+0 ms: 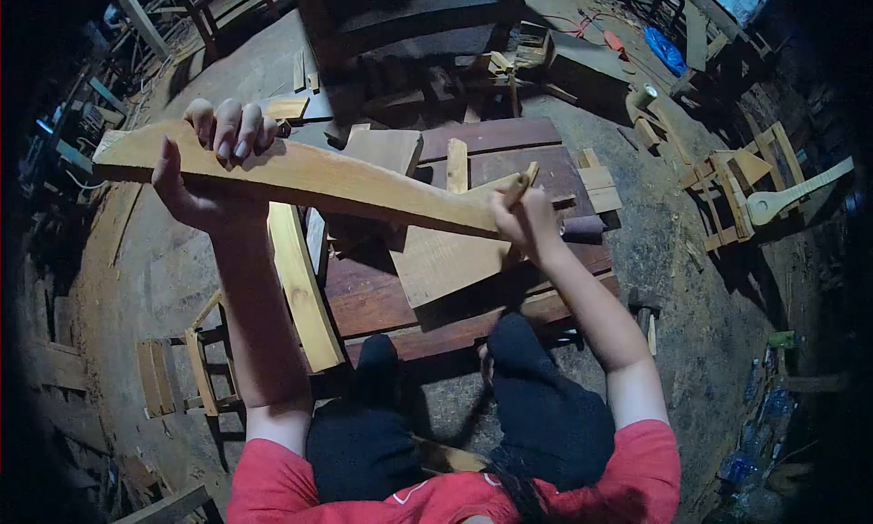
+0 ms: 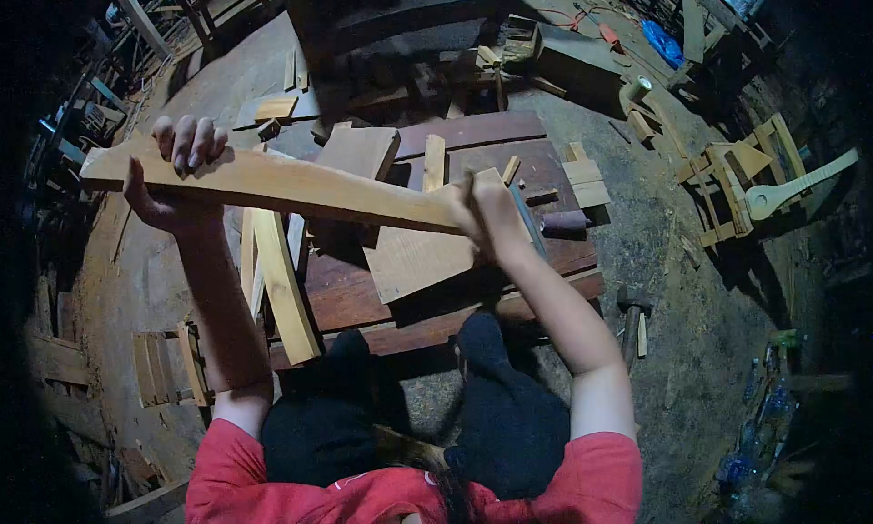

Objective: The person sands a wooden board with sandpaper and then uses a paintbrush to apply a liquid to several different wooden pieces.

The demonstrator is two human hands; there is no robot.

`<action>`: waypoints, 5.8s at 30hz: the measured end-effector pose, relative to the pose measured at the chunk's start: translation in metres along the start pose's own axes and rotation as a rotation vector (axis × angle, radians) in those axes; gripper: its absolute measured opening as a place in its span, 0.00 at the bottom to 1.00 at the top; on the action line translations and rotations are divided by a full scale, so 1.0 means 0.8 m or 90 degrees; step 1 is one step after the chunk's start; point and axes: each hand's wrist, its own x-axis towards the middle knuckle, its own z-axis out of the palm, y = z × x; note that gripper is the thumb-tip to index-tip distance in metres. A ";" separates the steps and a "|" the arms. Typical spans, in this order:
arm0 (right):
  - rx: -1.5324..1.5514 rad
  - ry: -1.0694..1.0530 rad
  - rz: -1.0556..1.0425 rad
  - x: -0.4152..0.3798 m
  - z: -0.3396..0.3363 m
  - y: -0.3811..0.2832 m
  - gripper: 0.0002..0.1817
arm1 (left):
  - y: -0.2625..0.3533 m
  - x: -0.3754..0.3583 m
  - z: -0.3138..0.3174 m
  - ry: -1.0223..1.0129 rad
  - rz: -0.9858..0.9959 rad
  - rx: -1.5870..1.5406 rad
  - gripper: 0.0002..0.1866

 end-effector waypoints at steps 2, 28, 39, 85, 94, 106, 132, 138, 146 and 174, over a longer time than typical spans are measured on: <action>0.307 -0.035 -0.040 0.003 -0.030 -0.082 0.12 | 0.000 0.000 -0.002 -0.004 -0.007 0.003 0.16; 0.066 -0.195 0.326 0.006 0.005 0.134 0.19 | 0.007 -0.006 -0.007 0.022 -0.032 -0.023 0.17; 0.722 -0.320 0.186 0.016 -0.036 -0.039 0.20 | 0.009 -0.002 -0.007 -0.029 -0.035 0.005 0.18; 0.498 -0.132 0.332 0.011 0.002 0.052 0.14 | 0.004 -0.006 -0.009 0.059 -0.004 0.001 0.18; 0.147 -0.039 0.342 -0.003 0.029 0.123 0.14 | 0.002 -0.004 0.001 0.059 0.009 0.042 0.18; 0.793 -0.228 0.095 0.027 -0.028 -0.048 0.14 | 0.002 -0.005 0.009 0.031 0.005 0.036 0.17; 0.554 0.022 0.122 -0.028 0.018 0.033 0.14 | 0.003 -0.008 0.006 -0.016 0.004 0.006 0.17; 0.209 -0.055 0.163 -0.041 0.014 0.094 0.11 | 0.001 0.000 0.009 -0.046 0.017 0.000 0.16; 0.695 -0.149 -0.069 0.025 -0.066 -0.163 0.15 | -0.001 -0.001 0.013 -0.035 0.019 0.007 0.16; 0.822 -0.147 -0.102 0.024 -0.048 -0.190 0.16 | -0.005 -0.004 0.017 -0.019 0.051 -0.001 0.15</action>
